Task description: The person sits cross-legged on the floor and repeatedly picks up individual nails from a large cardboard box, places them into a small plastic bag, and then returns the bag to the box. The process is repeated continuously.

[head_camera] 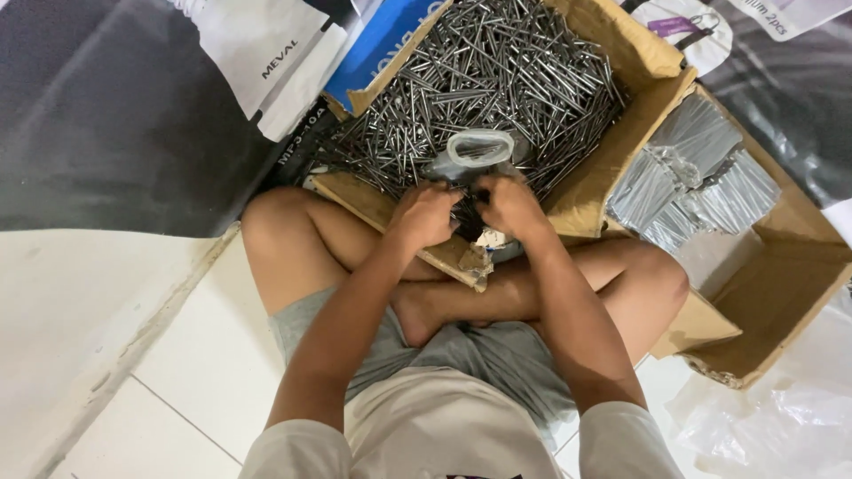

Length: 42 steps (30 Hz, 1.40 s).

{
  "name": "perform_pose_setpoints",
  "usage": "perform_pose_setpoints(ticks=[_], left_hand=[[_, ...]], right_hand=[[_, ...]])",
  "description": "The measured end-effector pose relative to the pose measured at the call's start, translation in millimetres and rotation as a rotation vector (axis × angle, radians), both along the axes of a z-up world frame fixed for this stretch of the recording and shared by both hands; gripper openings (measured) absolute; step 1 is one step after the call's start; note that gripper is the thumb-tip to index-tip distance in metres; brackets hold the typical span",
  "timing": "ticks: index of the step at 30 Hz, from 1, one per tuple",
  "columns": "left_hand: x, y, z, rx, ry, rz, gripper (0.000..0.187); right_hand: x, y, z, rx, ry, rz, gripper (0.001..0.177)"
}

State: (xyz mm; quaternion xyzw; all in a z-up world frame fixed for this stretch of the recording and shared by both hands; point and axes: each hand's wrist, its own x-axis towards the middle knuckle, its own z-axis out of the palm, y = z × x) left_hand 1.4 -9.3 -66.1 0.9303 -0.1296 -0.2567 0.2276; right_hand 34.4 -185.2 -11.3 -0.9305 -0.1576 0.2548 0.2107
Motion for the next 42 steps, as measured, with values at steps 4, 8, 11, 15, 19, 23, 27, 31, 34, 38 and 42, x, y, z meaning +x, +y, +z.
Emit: perform_pose_setpoints(ticks=[4,8,11,15,19,23,27,31,34,38,42], left_hand=[[2.4,-1.4,-6.7,0.038,0.024,-0.008,0.047],[3.5,-3.4,-22.1,0.027,0.116,0.016,0.049],[2.9,1.6,42.8,-0.022,0.176,0.053,0.05],[5.3,4.5,49.3,0.027,0.132,0.013,0.049],[8.0,5.3,44.8,0.056,0.151,-0.021,0.051],[7.9,6.8,53.0,0.006,0.167,-0.013,0.049],[10.3,5.6,51.9,0.001,0.177,0.003,0.051],[9.3,5.7,48.7,-0.027,0.157,0.038,0.05],[10.8,5.6,25.4,-0.032,-0.001,0.019,0.035],[5.3,5.4,26.6,-0.163,-0.146,0.05,0.023],[0.6,7.7,24.6,-0.181,-0.226,0.062,0.019]], right_hand=[[3.8,4.6,-12.7,-0.032,0.062,0.039,0.031],[5.1,8.6,-26.9,-0.058,0.142,0.051,0.035],[4.5,10.0,-50.5,-0.143,0.19,0.075,0.035],[7.0,13.8,-69.4,-0.225,0.239,0.06,0.032],[5.9,14.2,-90.7,-0.291,0.242,0.067,0.027],[3.9,19.6,-65.8,-0.223,0.3,0.025,0.028],[6.8,19.5,-55.6,-0.16,0.372,-0.059,0.031],[6.3,17.8,3.6,-0.154,0.301,-0.058,0.038],[6.2,7.9,26.1,0.019,0.18,0.093,0.032],[6.7,2.7,37.2,0.158,0.18,0.082,0.031],[-0.9,3.1,69.5,0.171,0.183,0.016,0.034]])
